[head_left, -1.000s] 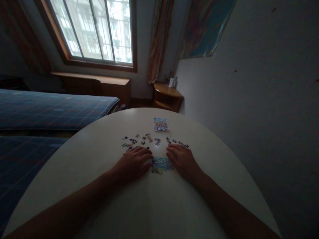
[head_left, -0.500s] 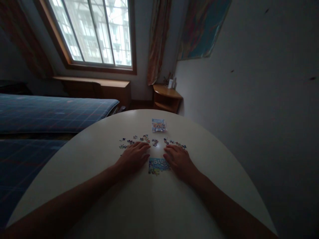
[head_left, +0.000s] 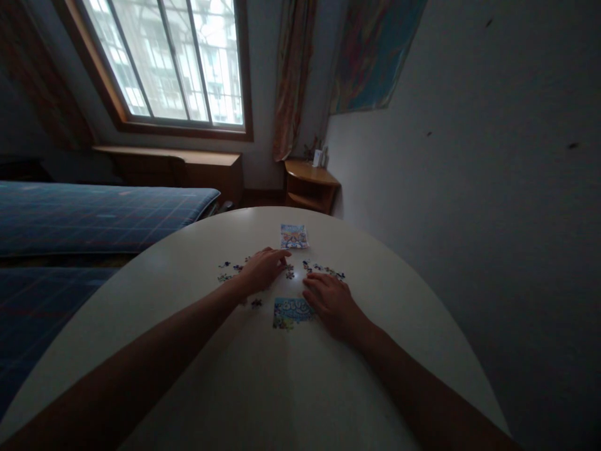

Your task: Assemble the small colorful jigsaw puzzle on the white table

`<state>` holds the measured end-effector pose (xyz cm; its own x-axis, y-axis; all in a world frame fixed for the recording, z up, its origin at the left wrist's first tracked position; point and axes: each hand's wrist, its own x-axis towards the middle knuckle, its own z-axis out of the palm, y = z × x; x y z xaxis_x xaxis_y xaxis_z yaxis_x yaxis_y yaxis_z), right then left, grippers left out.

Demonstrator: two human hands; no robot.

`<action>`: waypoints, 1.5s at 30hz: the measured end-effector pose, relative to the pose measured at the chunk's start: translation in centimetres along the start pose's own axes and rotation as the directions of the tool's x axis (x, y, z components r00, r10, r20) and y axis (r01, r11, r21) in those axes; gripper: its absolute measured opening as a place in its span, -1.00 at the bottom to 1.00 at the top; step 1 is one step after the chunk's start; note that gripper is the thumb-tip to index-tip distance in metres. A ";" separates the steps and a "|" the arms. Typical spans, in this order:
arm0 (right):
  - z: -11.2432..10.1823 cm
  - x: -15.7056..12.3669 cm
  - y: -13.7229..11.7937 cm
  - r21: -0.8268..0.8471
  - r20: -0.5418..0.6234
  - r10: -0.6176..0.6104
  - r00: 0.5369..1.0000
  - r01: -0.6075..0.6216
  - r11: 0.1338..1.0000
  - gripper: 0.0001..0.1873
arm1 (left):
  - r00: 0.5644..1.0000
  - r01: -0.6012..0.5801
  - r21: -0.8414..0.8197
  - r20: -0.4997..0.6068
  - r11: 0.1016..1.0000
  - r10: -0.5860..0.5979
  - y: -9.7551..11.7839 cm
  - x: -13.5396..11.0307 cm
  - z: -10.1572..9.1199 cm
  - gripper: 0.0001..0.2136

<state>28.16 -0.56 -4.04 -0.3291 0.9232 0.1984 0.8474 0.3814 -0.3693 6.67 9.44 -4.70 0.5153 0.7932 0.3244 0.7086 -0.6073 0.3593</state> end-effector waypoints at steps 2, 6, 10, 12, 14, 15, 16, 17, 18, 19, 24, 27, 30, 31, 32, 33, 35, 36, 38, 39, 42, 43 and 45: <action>0.0 0.0 0.0 -0.007 0.004 0.003 1.000 -0.003 1.000 -0.58 | 1.000 0.009 -0.036 0.000 0.999 -0.009 0.1 0.0 -0.2 -0.70; 0.1 0.0 0.1 -0.008 0.002 0.007 1.000 -0.007 1.000 -0.58 | 1.000 0.012 -0.125 -0.014 0.992 -0.014 0.5 -0.6 -1.0 -0.74; 0.0 0.0 0.0 -0.006 0.001 0.008 1.000 -0.008 1.000 -0.59 | 0.999 0.025 -0.220 -0.038 0.975 -0.034 1.4 -2.6 -2.1 -0.76; 0.0 0.0 0.0 -0.011 -0.002 0.013 1.000 -0.013 1.000 -0.59 | 0.998 0.047 -0.350 -0.027 0.935 -0.060 2.3 -4.2 -2.6 -0.77; 0.1 0.0 0.0 -0.019 -0.003 0.017 1.000 -0.017 1.000 -0.59 | 0.998 0.060 -0.454 0.018 0.889 -0.059 3.5 -6.2 -2.9 -0.79; 0.2 0.0 0.0 -0.023 -0.005 0.019 1.000 -0.019 1.000 -0.59 | 0.997 0.070 -0.478 0.047 0.876 -0.054 4.2 -7.2 -3.0 -0.79; 0.2 0.1 0.0 -0.027 -0.010 0.023 1.000 -0.023 0.999 -0.59 | 0.996 0.082 -0.494 0.066 0.865 -0.058 4.9 -8.3 -3.0 -0.81; 0.3 0.1 0.1 -0.031 -0.016 0.026 1.000 -0.026 0.999 -0.59 | 0.994 0.095 -0.506 0.100 0.857 -0.051 5.5 -9.2 -3.0 -0.82; 0.4 0.1 0.1 -0.033 -0.020 0.029 0.999 -0.030 0.999 -0.60 | 0.988 0.118 -0.503 0.144 0.856 -0.051 6.2 -10.1 -3.0 -0.83; 0.4 0.1 0.1 -0.035 -0.023 0.033 0.999 -0.033 0.999 -0.60 | 0.982 0.138 -0.483 0.179 0.865 -0.056 6.7 -10.8 -3.0 -0.83; 0.5 0.1 0.0 -0.052 -0.033 0.046 0.998 -0.048 0.998 -0.59 | 0.980 0.013 -0.369 0.187 0.929 0.061 8.1 -12.3 -2.9 -0.74; 0.6 0.2 0.1 -0.073 -0.049 0.043 0.998 -0.047 0.996 -0.59 | 0.978 -0.072 -0.309 0.165 0.948 0.128 8.0 -12.3 -2.8 -0.79; 0.7 0.2 0.2 -0.083 -0.050 0.036 0.998 -0.041 0.996 -0.59 | 0.976 -0.110 -0.274 0.153 0.955 0.156 7.6 -12.4 -2.5 -0.80; 0.7 0.2 0.2 -0.085 -0.050 0.037 0.998 -0.041 0.995 -0.59 | 0.976 -0.119 -0.268 0.144 0.956 0.162 7.5 -12.4 -2.4 -0.80; 0.7 0.2 0.2 -0.087 -0.048 0.038 0.998 -0.042 0.995 -0.58 | 0.977 -0.131 -0.267 0.130 0.955 0.171 7.4 -12.5 -2.3 -0.79; 0.7 0.2 0.2 -0.089 -0.047 0.040 0.998 -0.044 0.995 -0.58 | 0.976 -0.149 -0.267 0.114 0.952 0.185 7.3 -12.6 -2.2 -0.79; 0.7 0.2 0.2 -0.092 -0.047 0.045 0.998 -0.049 0.995 -0.58 | 0.972 -0.195 -0.253 0.076 0.948 0.220 7.2 -12.8 -2.2 -0.79; 0.6 0.2 0.1 -0.093 -0.047 0.048 0.998 -0.053 0.994 -0.58 | 0.970 -0.216 -0.230 0.063 0.949 0.236 7.1 -12.8 -2.1 -0.78; 0.6 0.1 0.0 -0.092 -0.045 0.057 0.997 -0.061 0.994 -0.57 | 0.966 -0.239 -0.157 0.059 0.958 0.250 7.0 -12.9 -2.1 -0.73; 0.6 0.1 0.0 -0.091 -0.043 0.062 0.997 -0.066 0.994 -0.57 | 0.965 -0.243 -0.117 0.071 0.963 0.253 7.0 -12.9 -2.2 -0.71; 0.7 0.1 0.0 -0.092 -0.041 0.075 0.996 -0.078 0.993 -0.55 | 0.958 -0.253 -0.030 0.128 0.967 0.255 7.0 -12.9 -2.2 -0.67; 0.8 0.1 0.1 -0.093 -0.042 0.076 0.996 -0.080 0.992 -0.55 | 0.956 -0.257 -0.010 0.145 0.966 0.256 6.9 -12.8 -2.3 -0.66; 0.9 0.2 0.1 -0.096 -0.044 0.081 0.996 -0.085 0.992 -0.54 | 0.957 -0.252 0.035 0.160 0.967 0.244 6.9 -12.8 -2.3 -0.64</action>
<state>27.81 -0.27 -4.84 -0.2404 0.9483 0.2074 0.9086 0.2950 -0.2956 3.85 -5.02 -4.38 0.7428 0.6181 0.2575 0.5722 -0.7856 0.2353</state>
